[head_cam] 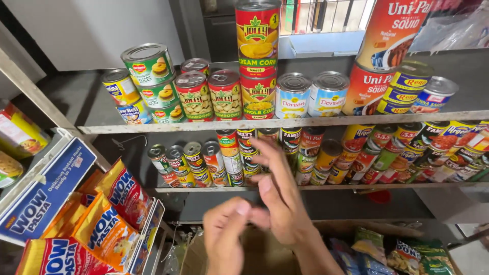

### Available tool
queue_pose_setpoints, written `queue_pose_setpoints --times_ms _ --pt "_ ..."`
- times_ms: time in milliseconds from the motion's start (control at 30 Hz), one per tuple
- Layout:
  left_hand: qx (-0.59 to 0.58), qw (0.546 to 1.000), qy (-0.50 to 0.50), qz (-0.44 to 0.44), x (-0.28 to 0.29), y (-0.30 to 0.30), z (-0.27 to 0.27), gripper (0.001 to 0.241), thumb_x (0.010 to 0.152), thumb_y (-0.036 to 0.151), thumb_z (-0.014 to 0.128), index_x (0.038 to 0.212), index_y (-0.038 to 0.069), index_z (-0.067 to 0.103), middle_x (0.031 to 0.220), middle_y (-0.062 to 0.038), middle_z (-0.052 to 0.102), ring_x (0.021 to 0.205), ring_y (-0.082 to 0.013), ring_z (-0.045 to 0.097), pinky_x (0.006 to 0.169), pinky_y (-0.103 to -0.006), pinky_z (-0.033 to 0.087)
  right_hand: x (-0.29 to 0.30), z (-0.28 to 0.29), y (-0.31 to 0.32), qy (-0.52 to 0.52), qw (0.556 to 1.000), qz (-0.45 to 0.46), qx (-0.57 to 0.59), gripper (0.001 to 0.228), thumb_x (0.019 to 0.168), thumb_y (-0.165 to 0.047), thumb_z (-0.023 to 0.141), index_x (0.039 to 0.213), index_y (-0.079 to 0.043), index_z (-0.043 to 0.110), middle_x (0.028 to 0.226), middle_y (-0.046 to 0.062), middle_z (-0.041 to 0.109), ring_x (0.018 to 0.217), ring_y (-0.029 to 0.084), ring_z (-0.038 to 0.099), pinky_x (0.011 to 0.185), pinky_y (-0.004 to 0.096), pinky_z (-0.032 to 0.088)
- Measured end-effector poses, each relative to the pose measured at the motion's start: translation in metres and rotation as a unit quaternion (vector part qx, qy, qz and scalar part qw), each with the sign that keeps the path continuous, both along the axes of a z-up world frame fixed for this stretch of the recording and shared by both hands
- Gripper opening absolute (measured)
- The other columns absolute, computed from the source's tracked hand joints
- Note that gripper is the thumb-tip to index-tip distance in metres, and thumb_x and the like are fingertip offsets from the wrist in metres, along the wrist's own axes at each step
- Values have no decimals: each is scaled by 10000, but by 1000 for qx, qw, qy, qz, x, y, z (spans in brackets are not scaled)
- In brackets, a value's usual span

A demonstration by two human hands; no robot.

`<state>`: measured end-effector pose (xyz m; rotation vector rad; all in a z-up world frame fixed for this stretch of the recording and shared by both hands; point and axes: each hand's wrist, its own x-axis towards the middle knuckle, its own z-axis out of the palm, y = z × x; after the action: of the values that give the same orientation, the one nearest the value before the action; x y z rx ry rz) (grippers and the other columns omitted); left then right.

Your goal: The recorder is organizing and rearranging various canned goods on a grocery store shelf to keep them tidy and faced forward.

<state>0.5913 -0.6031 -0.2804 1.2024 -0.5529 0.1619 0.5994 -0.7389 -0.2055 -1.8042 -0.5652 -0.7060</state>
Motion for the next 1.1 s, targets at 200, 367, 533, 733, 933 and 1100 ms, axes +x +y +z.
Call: queue_pose_setpoints --times_ms 200,367,533,733,933,1100 --pt "-91 993 66 22 22 -6 1 363 1011 191 565 754 -45 668 663 -97 665 529 -150 587 514 -286 458 14 -38 -13 215 965 107 109 522 1052 -216 505 1550 -66 456 1280 191 519 1087 233 559 907 340 492" --pt "-41 995 95 8 43 -17 -43 367 993 189 586 715 -37 667 636 -91 660 482 -135 574 469 -273 428 30 -40 -52 252 941 163 155 494 969 -76 618 1438 -80 466 1311 45 582 968 98 612 836 271 515" --pt "-23 994 104 -20 52 -56 -40 379 1000 210 578 708 -18 659 607 -73 644 475 -126 566 466 -270 423 28 -16 -82 264 941 98 185 494 948 -88 630 1420 -83 484 1230 52 606 849 114 641 733 282 536" --pt "-1 994 96 -52 49 -106 -26 394 1023 229 563 721 -6 658 589 -49 613 487 -106 548 488 -258 418 6 -18 -127 227 935 65 265 430 967 -100 612 1381 -46 510 1160 76 634 799 132 655 710 281 538" --pt "-9 992 99 -80 34 -180 -31 387 1024 225 575 729 -8 667 604 -45 617 499 -95 543 485 -256 416 -16 -30 -197 205 929 45 303 368 973 -102 607 1328 -27 548 1089 77 662 756 142 662 677 282 523" --pt "-1 992 97 -77 15 -254 -24 357 1010 221 600 738 0 664 667 -39 650 520 -87 549 494 -257 425 -27 -33 -264 219 931 28 290 322 970 -108 609 1279 -20 583 1068 74 666 757 130 659 673 278 526"
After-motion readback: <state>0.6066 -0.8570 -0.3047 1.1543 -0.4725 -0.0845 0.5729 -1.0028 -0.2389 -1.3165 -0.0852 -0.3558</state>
